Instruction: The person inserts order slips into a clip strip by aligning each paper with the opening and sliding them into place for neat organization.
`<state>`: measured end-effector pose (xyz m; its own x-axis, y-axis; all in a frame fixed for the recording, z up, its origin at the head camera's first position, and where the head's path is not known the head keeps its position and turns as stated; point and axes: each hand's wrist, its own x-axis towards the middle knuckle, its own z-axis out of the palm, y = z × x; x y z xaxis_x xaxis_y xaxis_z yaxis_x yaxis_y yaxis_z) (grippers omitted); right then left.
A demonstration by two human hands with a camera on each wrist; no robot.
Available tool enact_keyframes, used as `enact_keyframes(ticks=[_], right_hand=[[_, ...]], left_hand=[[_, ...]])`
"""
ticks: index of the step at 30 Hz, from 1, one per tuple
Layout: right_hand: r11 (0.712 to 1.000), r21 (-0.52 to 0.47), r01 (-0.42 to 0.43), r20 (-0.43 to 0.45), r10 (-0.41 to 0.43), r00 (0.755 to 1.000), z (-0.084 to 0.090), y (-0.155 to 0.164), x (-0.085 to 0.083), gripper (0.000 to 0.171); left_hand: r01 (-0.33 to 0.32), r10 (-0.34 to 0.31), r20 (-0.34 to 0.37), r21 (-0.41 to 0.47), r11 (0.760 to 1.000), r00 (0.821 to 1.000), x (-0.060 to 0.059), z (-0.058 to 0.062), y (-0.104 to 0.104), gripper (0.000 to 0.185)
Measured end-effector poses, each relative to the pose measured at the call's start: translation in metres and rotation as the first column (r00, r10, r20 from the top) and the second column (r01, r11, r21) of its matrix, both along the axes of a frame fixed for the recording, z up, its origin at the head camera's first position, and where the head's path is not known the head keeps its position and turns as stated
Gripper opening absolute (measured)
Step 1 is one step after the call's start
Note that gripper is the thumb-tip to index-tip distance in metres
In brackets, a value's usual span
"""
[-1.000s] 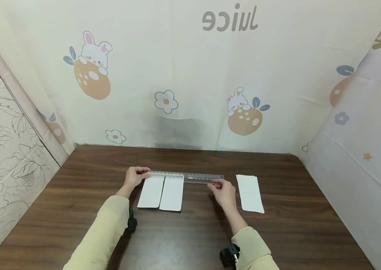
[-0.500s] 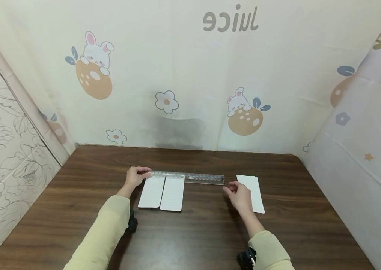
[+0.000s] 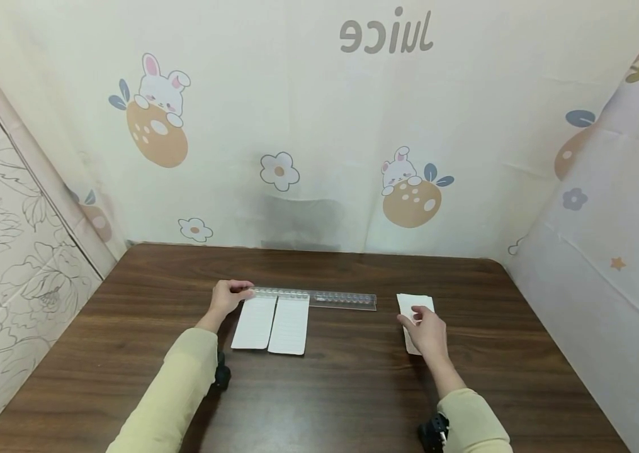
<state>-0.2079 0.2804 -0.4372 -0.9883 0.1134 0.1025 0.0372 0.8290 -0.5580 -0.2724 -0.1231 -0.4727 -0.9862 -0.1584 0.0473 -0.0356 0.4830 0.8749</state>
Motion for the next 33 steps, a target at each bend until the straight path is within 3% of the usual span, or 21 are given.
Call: enact_keyframes(ticks=[18,33], right_hand=[[0.998,0.054,0.042,0.129,-0.048,0.991,-0.002,0.025,-0.012,0.068],[0.991,0.085,0.106,0.213,-0.122,0.969,-0.004,0.033,-0.018,0.076]], left_hand=[[-0.006,0.006,-0.006,0.012,1.000,1.000,0.000,-0.001,0.001,0.012],[-0.004,0.004,-0.004,0.008,1.000,1.000,-0.002,-0.005,-0.001,0.011]])
